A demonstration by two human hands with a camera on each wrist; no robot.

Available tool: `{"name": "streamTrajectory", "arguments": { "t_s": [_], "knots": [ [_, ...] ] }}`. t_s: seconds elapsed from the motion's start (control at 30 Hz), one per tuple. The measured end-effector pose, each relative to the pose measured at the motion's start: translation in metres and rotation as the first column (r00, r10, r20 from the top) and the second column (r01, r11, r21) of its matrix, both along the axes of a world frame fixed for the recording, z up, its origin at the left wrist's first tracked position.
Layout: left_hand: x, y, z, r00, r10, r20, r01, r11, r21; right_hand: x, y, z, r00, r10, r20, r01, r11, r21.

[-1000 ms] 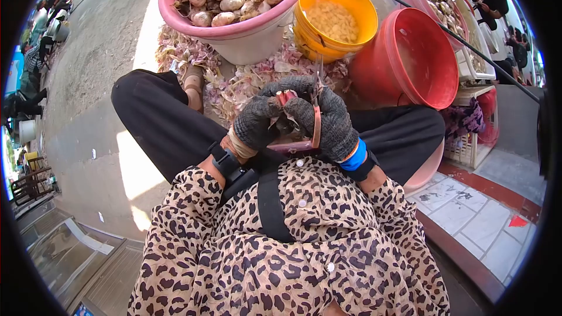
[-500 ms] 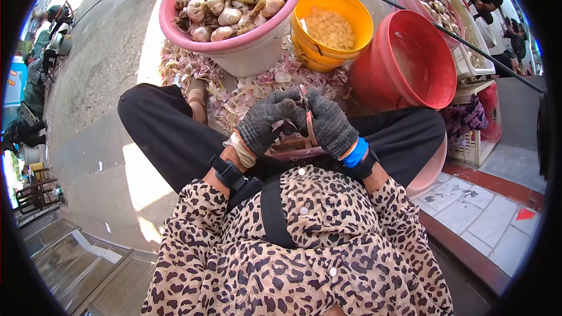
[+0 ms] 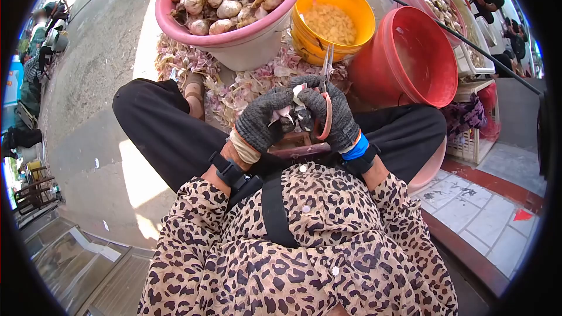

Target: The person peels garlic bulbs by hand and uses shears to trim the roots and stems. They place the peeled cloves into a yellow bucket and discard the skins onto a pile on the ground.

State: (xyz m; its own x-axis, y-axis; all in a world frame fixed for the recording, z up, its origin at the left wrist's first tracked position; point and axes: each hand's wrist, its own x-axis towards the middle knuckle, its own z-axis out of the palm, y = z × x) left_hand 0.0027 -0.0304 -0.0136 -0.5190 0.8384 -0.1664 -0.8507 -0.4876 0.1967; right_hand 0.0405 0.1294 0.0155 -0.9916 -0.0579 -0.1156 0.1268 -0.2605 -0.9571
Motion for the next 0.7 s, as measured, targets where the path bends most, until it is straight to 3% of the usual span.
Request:
{"name": "streamTrajectory", "arguments": {
  "t_s": [0.03, 0.07, 0.1, 0.17, 0.23, 0.37, 0.4, 0.43, 0.5, 0.57, 0.6, 0.63, 0.7],
  "knots": [
    [0.001, -0.001, 0.000, 0.896, 0.066, -0.440, -0.168, 0.966, -0.196, -0.001, 0.002, 0.000, 0.999, -0.014, 0.044, 0.016, 0.999, -0.050],
    [0.002, -0.003, 0.000, 0.609, 0.013, -0.793, -0.393, 0.873, -0.288, -0.001, 0.004, 0.000, 0.996, -0.027, 0.089, 0.035, 0.994, -0.100],
    [0.004, -0.005, 0.000, 0.217, -0.147, -0.965, -0.617, 0.746, -0.252, -0.001, 0.006, 0.001, 0.990, -0.038, 0.134, 0.058, 0.987, -0.149],
    [0.001, -0.007, 0.007, 0.611, -0.066, -0.789, -0.458, 0.783, -0.421, -0.001, 0.008, 0.003, 0.995, -0.087, 0.049, 0.091, 0.991, -0.094],
    [-0.002, -0.009, 0.008, 0.750, -0.081, -0.656, -0.348, 0.795, -0.496, -0.004, 0.012, 0.006, 0.987, -0.087, 0.135, 0.096, 0.993, -0.066],
    [0.000, -0.007, 0.017, 0.571, -0.278, -0.772, -0.400, 0.727, -0.558, 0.002, 0.006, 0.002, 0.984, 0.047, 0.174, -0.045, 0.999, -0.018],
    [0.000, -0.007, 0.017, 0.555, -0.294, -0.778, -0.411, 0.717, -0.564, 0.002, 0.006, -0.003, 0.992, 0.063, -0.107, -0.021, 0.936, 0.353],
    [0.001, -0.006, 0.017, 0.539, -0.310, -0.783, -0.422, 0.705, -0.570, 0.003, 0.006, -0.011, 0.985, 0.060, -0.164, 0.007, 0.925, 0.380],
    [0.001, -0.006, 0.005, 0.621, -0.271, -0.736, -0.393, 0.704, -0.591, 0.002, 0.004, -0.017, 0.959, 0.061, -0.276, 0.067, 0.900, 0.431],
    [0.002, -0.008, -0.001, 0.500, -0.284, -0.818, -0.483, 0.693, -0.536, 0.007, 0.006, 0.000, 0.997, 0.015, 0.077, -0.020, 0.998, 0.063],
    [0.002, -0.008, -0.002, 0.557, -0.263, -0.788, -0.452, 0.700, -0.553, 0.008, 0.006, 0.007, 0.967, 0.044, 0.252, -0.010, 0.991, -0.134],
    [0.002, -0.008, -0.001, 0.611, -0.240, -0.754, -0.423, 0.706, -0.568, 0.010, 0.006, 0.006, 0.976, 0.033, 0.215, -0.009, 0.994, -0.112],
    [0.001, -0.004, 0.006, 0.881, -0.147, -0.449, -0.194, 0.755, -0.627, 0.012, 0.006, 0.000, 0.989, 0.019, 0.143, -0.010, 0.998, -0.065]
  ]
}}
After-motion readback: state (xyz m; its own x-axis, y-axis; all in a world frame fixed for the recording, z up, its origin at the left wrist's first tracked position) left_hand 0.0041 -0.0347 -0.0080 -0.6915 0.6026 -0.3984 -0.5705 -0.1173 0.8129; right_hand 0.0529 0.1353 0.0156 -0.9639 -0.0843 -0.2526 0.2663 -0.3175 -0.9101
